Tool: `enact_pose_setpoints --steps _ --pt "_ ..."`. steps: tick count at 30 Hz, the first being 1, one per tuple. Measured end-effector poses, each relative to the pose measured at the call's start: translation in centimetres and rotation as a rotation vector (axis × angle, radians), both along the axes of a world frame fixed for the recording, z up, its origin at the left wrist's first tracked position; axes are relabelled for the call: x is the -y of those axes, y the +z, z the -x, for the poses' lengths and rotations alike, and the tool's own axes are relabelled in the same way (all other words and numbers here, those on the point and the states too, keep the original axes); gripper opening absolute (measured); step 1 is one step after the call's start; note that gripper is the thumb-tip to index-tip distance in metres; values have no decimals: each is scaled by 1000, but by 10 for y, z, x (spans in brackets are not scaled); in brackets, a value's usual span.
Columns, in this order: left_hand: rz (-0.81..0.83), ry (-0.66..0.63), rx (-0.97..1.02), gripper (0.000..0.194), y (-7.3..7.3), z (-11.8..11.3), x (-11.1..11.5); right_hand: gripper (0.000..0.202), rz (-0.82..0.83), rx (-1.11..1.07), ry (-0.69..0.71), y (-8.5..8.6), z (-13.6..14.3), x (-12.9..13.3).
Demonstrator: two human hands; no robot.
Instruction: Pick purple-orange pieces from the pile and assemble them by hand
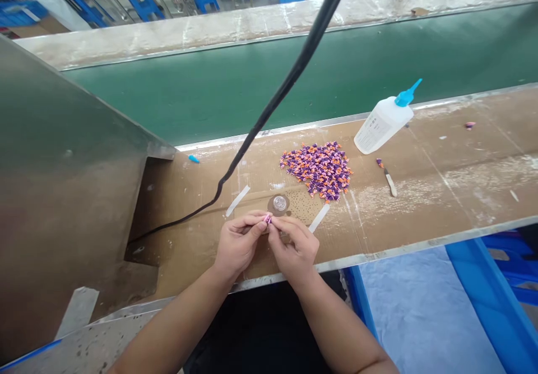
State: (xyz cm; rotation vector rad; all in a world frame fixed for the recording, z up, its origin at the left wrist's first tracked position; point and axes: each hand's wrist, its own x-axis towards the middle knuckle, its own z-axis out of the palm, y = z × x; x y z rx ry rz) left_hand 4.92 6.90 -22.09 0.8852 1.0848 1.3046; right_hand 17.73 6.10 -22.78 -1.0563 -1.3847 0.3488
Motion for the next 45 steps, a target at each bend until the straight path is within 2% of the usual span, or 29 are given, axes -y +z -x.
enact_pose_setpoints --steps 5,9,13,18,20,23,26,36,45 --pt "-245 36 -229 4 3 2 1 21 0 -4 -1 -1 0 1" --pt "-430 36 -371 19 5 4 -1 19 8 25 5 -2 -3 1" --pt "-523 -9 -455 28 5 4 -1 19 12 28 -4 -3 -7 0" --pt "-415 -17 -348 41 2 0 5 21 5 41 -27 -3 -8 -1" --pt "-414 -23 -362 46 0 -1 7 21 7 52 -41 -3 -6 -1" --pt "-477 -42 -471 43 -2 1 6 22 19 60 -55 -4 -4 -1" --pt "-478 -67 -469 40 -3 3 5 21 14 62 -66 -5 -4 -1" --pt "-186 -183 -129 26 -9 0 5 18 -7 30 -71 -3 -4 -1" --pt "-15 -150 -56 39 -15 0 5 20 -10 15 -61 -2 -4 0"
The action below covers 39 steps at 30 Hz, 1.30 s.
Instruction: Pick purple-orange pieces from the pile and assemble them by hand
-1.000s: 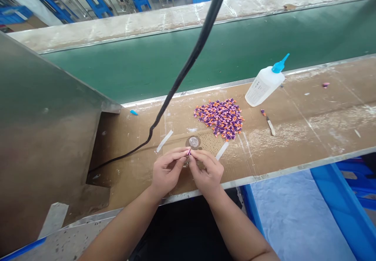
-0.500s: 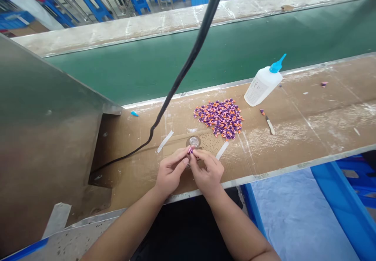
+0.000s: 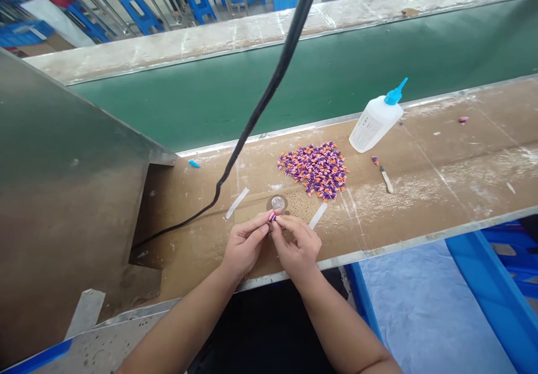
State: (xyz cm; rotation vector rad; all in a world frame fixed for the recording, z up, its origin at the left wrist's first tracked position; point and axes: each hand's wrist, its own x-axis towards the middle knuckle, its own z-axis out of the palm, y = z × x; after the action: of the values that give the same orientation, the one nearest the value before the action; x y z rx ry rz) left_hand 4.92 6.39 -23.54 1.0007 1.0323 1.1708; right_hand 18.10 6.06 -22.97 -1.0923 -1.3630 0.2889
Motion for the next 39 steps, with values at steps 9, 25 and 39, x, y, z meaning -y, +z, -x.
enact_pose_setpoints --steps 9,25,39 --pt "171 184 235 39 11 -11 -1 21 -37 42 6 2 5 1" --pt "62 157 181 40 10 -5 -4 21 61 82 122 5 -23 0" --pt "37 247 253 47 14 1 -12 23 78 970 536 2 -107 -3"
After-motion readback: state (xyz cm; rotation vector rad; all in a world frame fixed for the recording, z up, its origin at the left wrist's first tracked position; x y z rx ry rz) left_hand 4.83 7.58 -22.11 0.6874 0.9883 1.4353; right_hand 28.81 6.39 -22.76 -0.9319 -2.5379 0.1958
